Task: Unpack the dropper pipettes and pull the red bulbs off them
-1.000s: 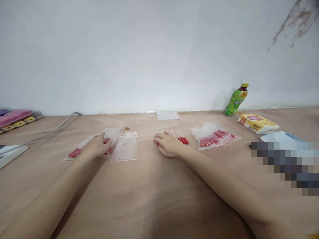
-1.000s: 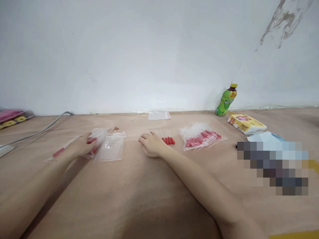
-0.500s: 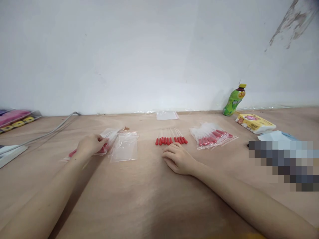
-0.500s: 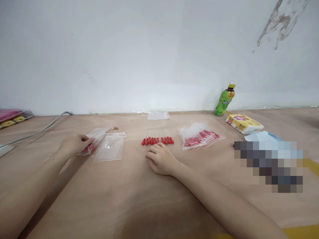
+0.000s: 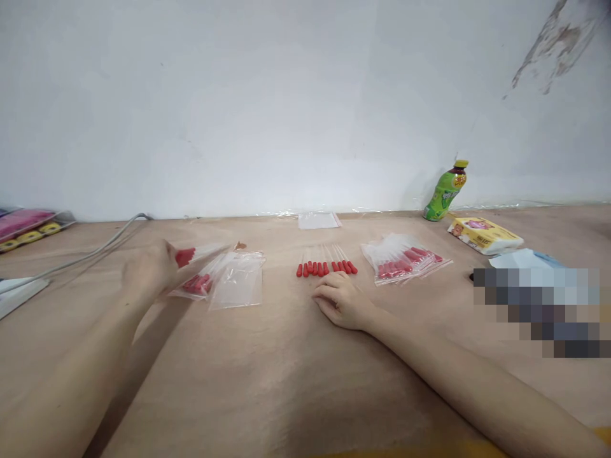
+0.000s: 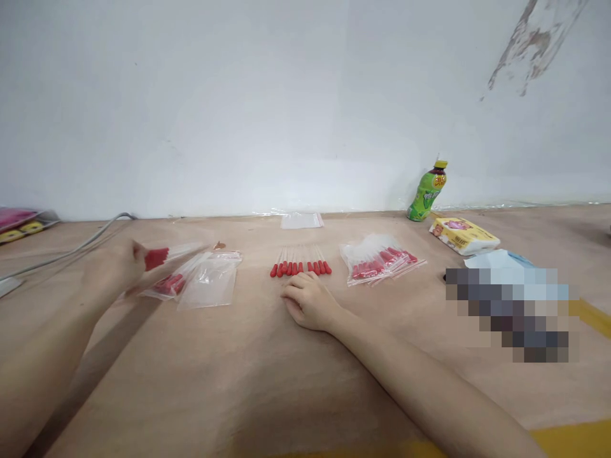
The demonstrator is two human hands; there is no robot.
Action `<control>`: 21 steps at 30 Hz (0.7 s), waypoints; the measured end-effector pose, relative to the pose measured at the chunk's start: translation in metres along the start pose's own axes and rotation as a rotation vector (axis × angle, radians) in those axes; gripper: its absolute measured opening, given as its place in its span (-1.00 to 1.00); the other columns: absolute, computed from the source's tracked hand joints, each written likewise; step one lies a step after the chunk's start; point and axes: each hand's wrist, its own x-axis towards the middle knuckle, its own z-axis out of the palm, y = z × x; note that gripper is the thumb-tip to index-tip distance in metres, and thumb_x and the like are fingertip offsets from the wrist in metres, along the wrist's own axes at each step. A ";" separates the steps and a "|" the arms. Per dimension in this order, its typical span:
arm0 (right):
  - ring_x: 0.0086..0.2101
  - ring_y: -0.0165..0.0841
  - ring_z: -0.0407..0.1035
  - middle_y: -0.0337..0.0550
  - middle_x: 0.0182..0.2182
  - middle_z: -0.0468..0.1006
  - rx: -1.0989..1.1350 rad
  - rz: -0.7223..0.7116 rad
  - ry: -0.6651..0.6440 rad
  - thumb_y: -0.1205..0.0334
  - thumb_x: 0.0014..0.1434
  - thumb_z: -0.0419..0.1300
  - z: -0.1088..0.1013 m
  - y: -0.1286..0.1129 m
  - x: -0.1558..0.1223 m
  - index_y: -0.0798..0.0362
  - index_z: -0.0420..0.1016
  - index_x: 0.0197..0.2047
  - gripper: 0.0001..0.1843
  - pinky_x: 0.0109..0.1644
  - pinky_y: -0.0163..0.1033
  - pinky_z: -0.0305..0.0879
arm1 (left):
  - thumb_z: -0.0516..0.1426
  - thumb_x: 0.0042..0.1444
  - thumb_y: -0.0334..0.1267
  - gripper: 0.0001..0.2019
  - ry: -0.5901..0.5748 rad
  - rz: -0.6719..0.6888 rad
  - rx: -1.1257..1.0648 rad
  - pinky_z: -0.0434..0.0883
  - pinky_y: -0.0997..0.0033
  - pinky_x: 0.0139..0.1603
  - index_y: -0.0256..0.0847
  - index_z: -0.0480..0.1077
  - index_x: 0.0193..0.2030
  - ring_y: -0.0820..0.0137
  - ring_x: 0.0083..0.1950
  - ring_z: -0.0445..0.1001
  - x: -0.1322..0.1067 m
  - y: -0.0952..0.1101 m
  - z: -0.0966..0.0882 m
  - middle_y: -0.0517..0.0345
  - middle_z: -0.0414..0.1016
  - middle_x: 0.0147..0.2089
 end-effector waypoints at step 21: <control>-0.25 -0.24 0.39 -0.09 -0.25 0.47 1.584 0.790 -0.068 -0.35 -0.21 0.14 -0.020 -0.015 0.006 -0.04 0.32 -0.10 -0.29 -0.29 -0.15 0.37 | 0.19 -0.14 0.04 -0.60 -0.839 0.011 -1.203 0.34 0.54 -0.62 -0.22 0.18 -0.38 0.54 -0.63 0.32 -0.102 0.117 0.023 0.39 0.28 -0.62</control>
